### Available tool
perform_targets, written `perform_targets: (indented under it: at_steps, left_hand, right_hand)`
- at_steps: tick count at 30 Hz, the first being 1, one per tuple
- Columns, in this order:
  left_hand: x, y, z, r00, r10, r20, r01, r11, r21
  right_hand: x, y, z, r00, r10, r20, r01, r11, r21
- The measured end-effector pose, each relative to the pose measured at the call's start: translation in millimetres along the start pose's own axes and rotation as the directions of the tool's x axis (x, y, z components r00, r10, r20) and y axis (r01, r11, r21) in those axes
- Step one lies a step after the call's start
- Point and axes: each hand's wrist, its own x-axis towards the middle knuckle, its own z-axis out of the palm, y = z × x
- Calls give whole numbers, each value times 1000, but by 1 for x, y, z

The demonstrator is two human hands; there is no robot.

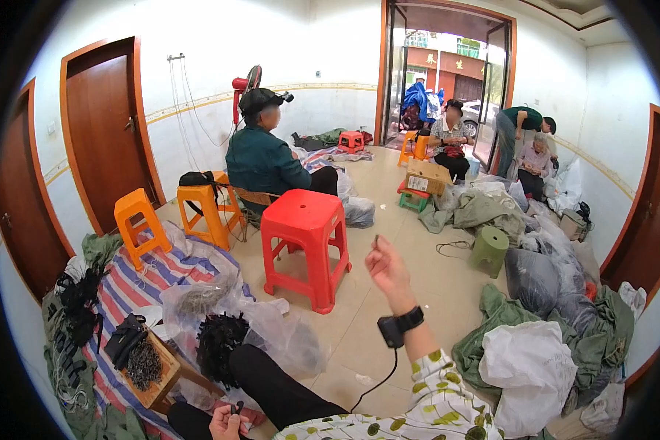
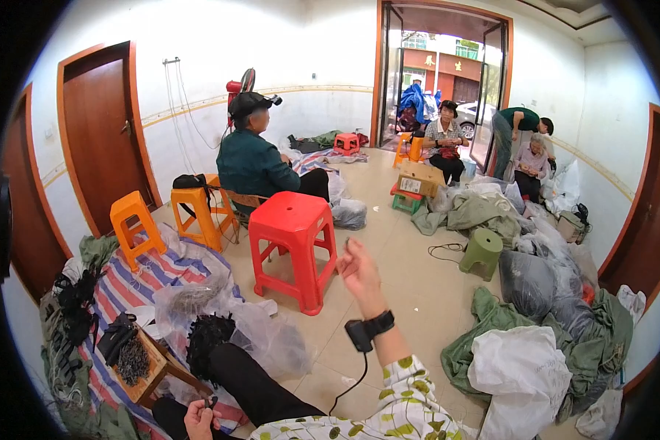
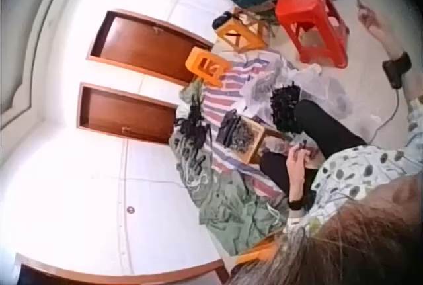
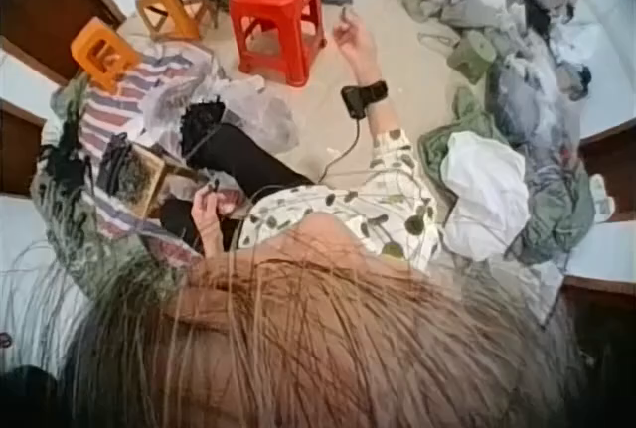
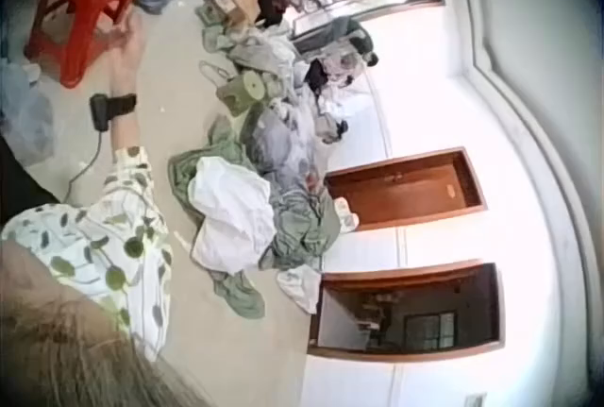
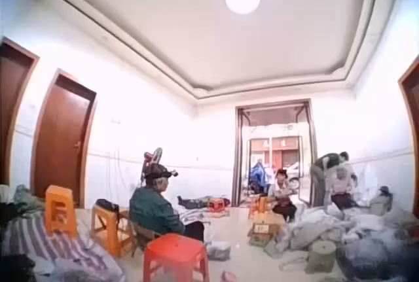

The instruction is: The recorder is manually assembling or connecting small black plastic parts and straps.

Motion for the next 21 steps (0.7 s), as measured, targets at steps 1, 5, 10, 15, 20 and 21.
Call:
perform_targets:
  at_steps: [1,5,10,15,20,21]
  left_hand:
    - [-5,5,8,998,40,41,-40,999,16]
    - [-7,19,2,1000,-15,27,17,998,-59]
    - [-13,11,1,999,-2,37,3,1000,-31]
    - [-11,1,-2,998,3,65,4,994,-113]
    - [-14,-5,6,996,35,77,-29,997,-75]
    - [-15,-1,9,996,40,74,-37,998,-50]
  right_hand:
    - [6,-15,-1,999,-50,6,51,999,-8]
    - [13,-27,3,992,-127,-13,128,991,41]
    - [7,-28,-5,995,-91,-46,92,995,38]
    - [6,-20,-23,997,-43,-68,47,997,62]
    - [5,-22,-32,996,-33,-86,39,997,65]
    - [5,-22,-33,995,-33,-89,39,997,65]
